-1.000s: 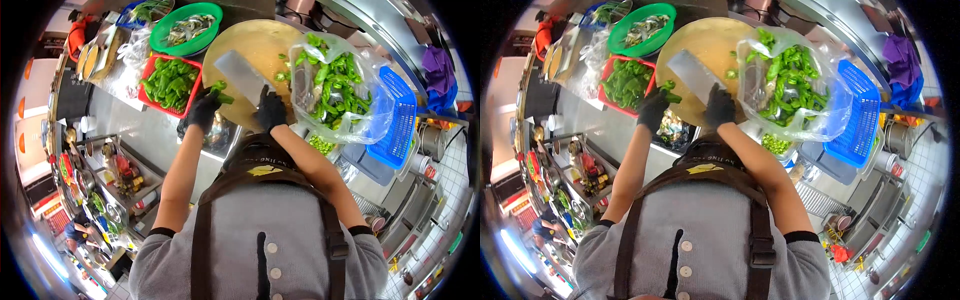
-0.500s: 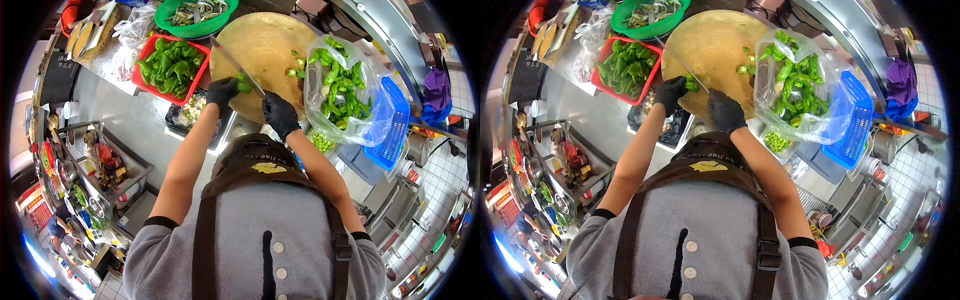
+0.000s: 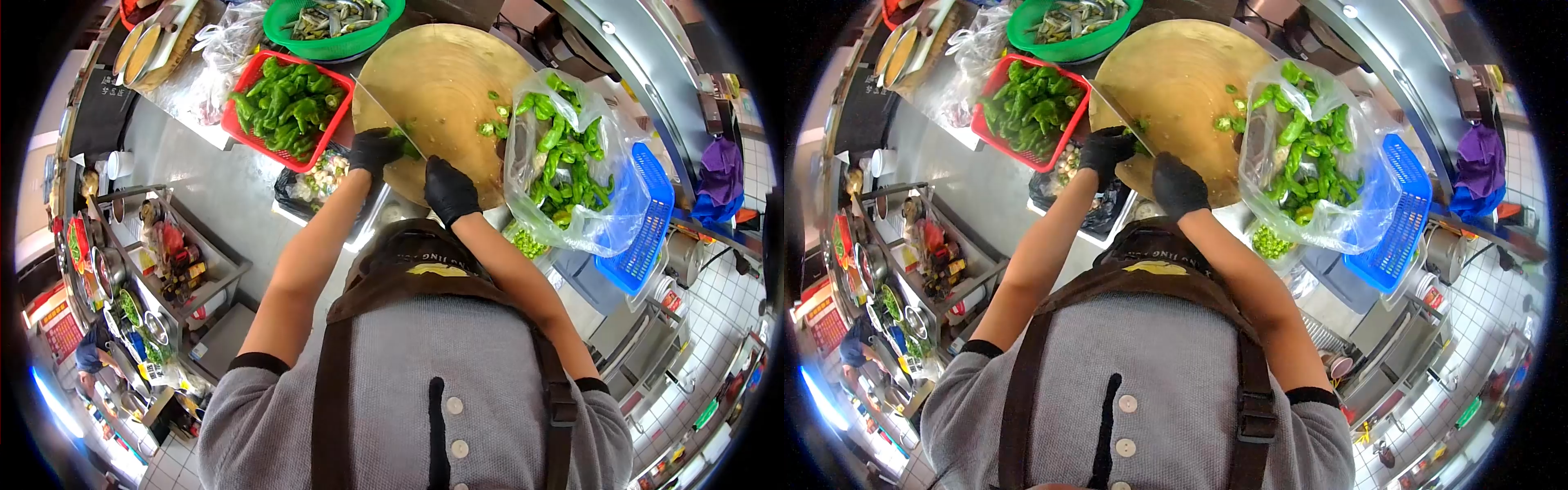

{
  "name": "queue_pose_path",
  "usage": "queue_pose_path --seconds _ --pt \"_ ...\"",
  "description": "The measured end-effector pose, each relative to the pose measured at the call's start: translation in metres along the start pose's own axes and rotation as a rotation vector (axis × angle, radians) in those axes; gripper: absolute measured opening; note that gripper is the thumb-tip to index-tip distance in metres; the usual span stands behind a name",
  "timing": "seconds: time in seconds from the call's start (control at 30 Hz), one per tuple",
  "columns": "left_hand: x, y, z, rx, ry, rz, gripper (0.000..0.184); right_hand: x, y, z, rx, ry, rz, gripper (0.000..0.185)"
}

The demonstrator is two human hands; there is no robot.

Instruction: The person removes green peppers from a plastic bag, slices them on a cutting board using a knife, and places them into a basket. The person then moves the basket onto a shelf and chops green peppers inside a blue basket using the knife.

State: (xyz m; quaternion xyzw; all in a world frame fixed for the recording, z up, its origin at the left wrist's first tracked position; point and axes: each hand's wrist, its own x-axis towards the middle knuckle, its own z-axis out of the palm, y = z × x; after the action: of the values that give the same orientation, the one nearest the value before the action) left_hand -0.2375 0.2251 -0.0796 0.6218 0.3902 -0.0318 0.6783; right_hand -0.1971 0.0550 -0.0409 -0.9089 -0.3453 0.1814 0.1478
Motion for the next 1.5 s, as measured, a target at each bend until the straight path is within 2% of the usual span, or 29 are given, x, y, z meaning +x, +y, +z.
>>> queue_pose_path --seconds 0.1,0.13,0.17,0.2,0.27,0.3,0.37,0.4,0.43,0.47,0.5,0.57,0.63,0.67,0.73,0.8,0.83,0.93,1.0,1.07,1.1,1.17,1.23,1.27,1.3,1.37,1.4,1.5 --pt "0.006 -0.020 -0.009 0.156 -0.040 0.159 0.031 0.002 0.008 -0.002 0.064 0.007 0.079 0.017" --pt "0.005 -0.023 -0.013 0.130 -0.045 0.128 0.032 0.002 0.014 -0.006 0.087 0.007 0.116 0.017" --pt "0.007 -0.025 -0.016 0.104 -0.052 0.100 0.033 -0.006 0.020 -0.011 0.147 0.125 0.154 0.022" --pt "0.008 -0.018 -0.018 0.130 -0.052 0.197 0.033 -0.012 0.032 -0.012 0.281 0.249 0.101 0.026" --pt "0.005 -0.005 -0.020 0.174 -0.056 0.376 0.035 -0.038 0.042 -0.035 0.341 0.254 0.064 0.043" --pt "0.019 -0.005 -0.021 0.428 -0.073 0.497 0.031 -0.053 0.036 -0.045 0.571 0.163 0.080 0.050" --pt "0.032 -0.016 -0.017 0.487 -0.016 0.691 0.033 -0.080 0.023 -0.063 1.027 -0.012 0.102 0.067" --pt "0.034 -0.018 -0.015 0.516 0.016 0.792 0.034 -0.088 0.021 -0.060 0.780 0.031 0.088 0.071" --pt "0.014 -0.006 -0.015 0.584 0.135 0.943 0.041 -0.094 0.021 -0.053 0.534 0.074 0.074 0.076" --pt "0.001 -0.011 -0.016 0.556 0.206 0.916 0.042 -0.101 0.019 -0.044 0.291 0.114 0.065 0.080" --pt "-0.011 -0.019 -0.019 0.531 0.272 0.885 0.043 -0.110 0.011 -0.033 0.320 0.222 -0.001 0.081" --pt "-0.010 -0.049 -0.027 0.422 0.349 0.809 0.047 -0.115 -0.002 -0.009 0.160 0.228 0.072 0.071" --pt "-0.031 -0.052 -0.040 0.440 0.384 0.690 0.045 -0.115 -0.016 -0.003 0.055 0.095 0.128 0.066" --pt "-0.035 -0.049 -0.048 0.448 0.407 0.644 0.044 -0.110 0.000 0.031 -0.020 0.103 0.065 0.075" --pt "-0.037 -0.054 -0.066 0.268 0.384 0.732 0.033 -0.109 -0.006 0.048 -0.070 -0.102 0.065 0.075" --pt "-0.043 -0.058 -0.084 0.355 0.438 0.709 0.029 -0.105 -0.005 0.058 -0.100 0.017 0.023 0.080" --pt "-0.040 -0.066 -0.092 0.217 0.412 0.802 0.025 -0.104 -0.012 0.051 -0.087 0.092 0.017 0.081" --pt "-0.044 -0.071 -0.115 0.615 0.508 0.564 0.023 -0.109 -0.023 0.042 -0.106 0.206 0.049 0.084" --pt "-0.058 -0.079 -0.118 0.467 0.483 0.590 0.023 -0.110 -0.020 0.054 -0.207 0.227 0.058 0.082" --pt "-0.065 -0.084 -0.120 0.415 0.447 0.573 0.023 -0.107 -0.010 0.075 -0.309 0.104 0.070 0.080" --pt "-0.063 -0.083 -0.118 0.346 0.450 0.609 0.023 -0.103 -0.015 0.061 -0.255 0.068 0.047 0.073" --pt "-0.062 -0.089 -0.111 0.214 0.450 0.666 0.023 -0.111 -0.017 0.053 -0.172 0.163 0.062 0.074" --pt "-0.047 -0.089 -0.104 0.070 0.379 0.636 0.025 -0.121 -0.023 0.039 -0.101 0.236 0.162 0.079" --pt "-0.039 -0.089 -0.100 -0.002 0.346 0.618 0.026 -0.133 -0.019 0.032 0.036 0.326 0.133 0.078" --pt "-0.039 -0.077 -0.095 0.173 0.326 0.719 0.028 -0.140 -0.018 0.027 0.081 0.443 0.116 0.076" --pt "-0.013 -0.079 -0.069 0.085 0.267 0.702 0.030 -0.150 -0.014 0.022 0.139 0.633 0.091 0.071" --pt "-0.023 -0.056 -0.056 0.334 0.262 0.801 0.033 -0.154 -0.010 0.019 0.150 0.710 0.083 0.069" --pt "0.000 -0.040 -0.012 0.445 0.232 0.991 0.049 -0.164 -0.005 0.020 0.214 0.717 0.146 0.065"
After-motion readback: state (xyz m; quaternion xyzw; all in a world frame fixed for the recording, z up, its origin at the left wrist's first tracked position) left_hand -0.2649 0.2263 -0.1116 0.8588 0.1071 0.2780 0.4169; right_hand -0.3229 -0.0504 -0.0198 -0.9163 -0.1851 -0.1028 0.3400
